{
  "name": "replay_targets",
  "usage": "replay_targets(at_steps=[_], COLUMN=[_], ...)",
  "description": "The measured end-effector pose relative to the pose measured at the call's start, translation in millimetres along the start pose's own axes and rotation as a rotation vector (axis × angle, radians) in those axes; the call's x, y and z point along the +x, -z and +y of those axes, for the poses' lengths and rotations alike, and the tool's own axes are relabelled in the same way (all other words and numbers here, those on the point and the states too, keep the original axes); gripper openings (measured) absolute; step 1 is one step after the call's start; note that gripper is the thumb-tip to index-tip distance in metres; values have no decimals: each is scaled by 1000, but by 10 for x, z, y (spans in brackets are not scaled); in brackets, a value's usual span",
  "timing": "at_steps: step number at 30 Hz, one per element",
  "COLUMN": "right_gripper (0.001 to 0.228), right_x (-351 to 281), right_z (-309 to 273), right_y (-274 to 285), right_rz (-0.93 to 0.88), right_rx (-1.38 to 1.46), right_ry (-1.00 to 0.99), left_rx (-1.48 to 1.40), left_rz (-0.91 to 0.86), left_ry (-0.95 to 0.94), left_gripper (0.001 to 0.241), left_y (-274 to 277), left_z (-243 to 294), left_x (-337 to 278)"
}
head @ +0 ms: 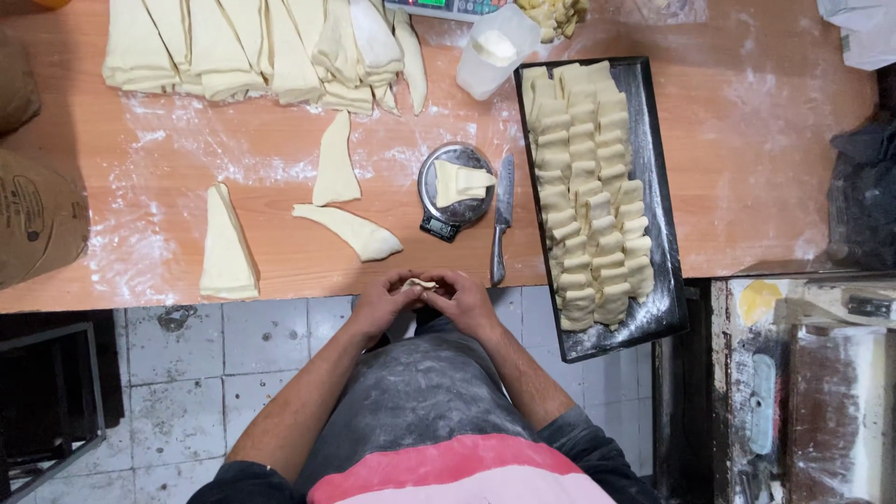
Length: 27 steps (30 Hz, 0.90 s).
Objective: Rolling pre-cut triangular dough pieces into crescent shapes and arranging them on a tray.
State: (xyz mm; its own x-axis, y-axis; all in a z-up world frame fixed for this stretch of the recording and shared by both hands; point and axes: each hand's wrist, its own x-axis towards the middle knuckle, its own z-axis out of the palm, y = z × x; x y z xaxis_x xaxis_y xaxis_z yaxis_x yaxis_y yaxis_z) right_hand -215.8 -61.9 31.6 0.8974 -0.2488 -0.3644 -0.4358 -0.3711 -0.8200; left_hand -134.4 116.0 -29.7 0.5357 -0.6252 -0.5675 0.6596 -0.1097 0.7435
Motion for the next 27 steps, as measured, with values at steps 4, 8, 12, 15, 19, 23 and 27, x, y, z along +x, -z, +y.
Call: replay_targets(at_steps=[4, 8, 12, 15, 19, 23, 27], right_gripper=[28, 29, 43, 42, 29, 34, 34], right_x=[211, 755, 1133, 1224, 1019, 534, 321], right_z=[215, 294, -68, -64, 50, 18, 480], right_y=[58, 368, 706, 736, 726, 700, 620], right_rz=[65, 332, 290, 273, 328, -304, -355], right_rx=[-34, 110, -203, -491, -434, -119, -8], right_ry=[34, -34, 442, 589, 449, 176, 57], left_rx=[47, 108, 93, 63, 125, 117, 72], left_rz=[-42, -351, -203, -61, -6, 52, 137], left_ry=[-9, 11, 171, 184, 46, -8, 23], left_gripper=[27, 29, 33, 30, 27, 29, 33], left_y=[133, 154, 160, 186, -31, -286, -490], left_z=[-102, 248, 153, -314, -451, -365, -364], left_x=[46, -250, -303, -89, -23, 169, 295])
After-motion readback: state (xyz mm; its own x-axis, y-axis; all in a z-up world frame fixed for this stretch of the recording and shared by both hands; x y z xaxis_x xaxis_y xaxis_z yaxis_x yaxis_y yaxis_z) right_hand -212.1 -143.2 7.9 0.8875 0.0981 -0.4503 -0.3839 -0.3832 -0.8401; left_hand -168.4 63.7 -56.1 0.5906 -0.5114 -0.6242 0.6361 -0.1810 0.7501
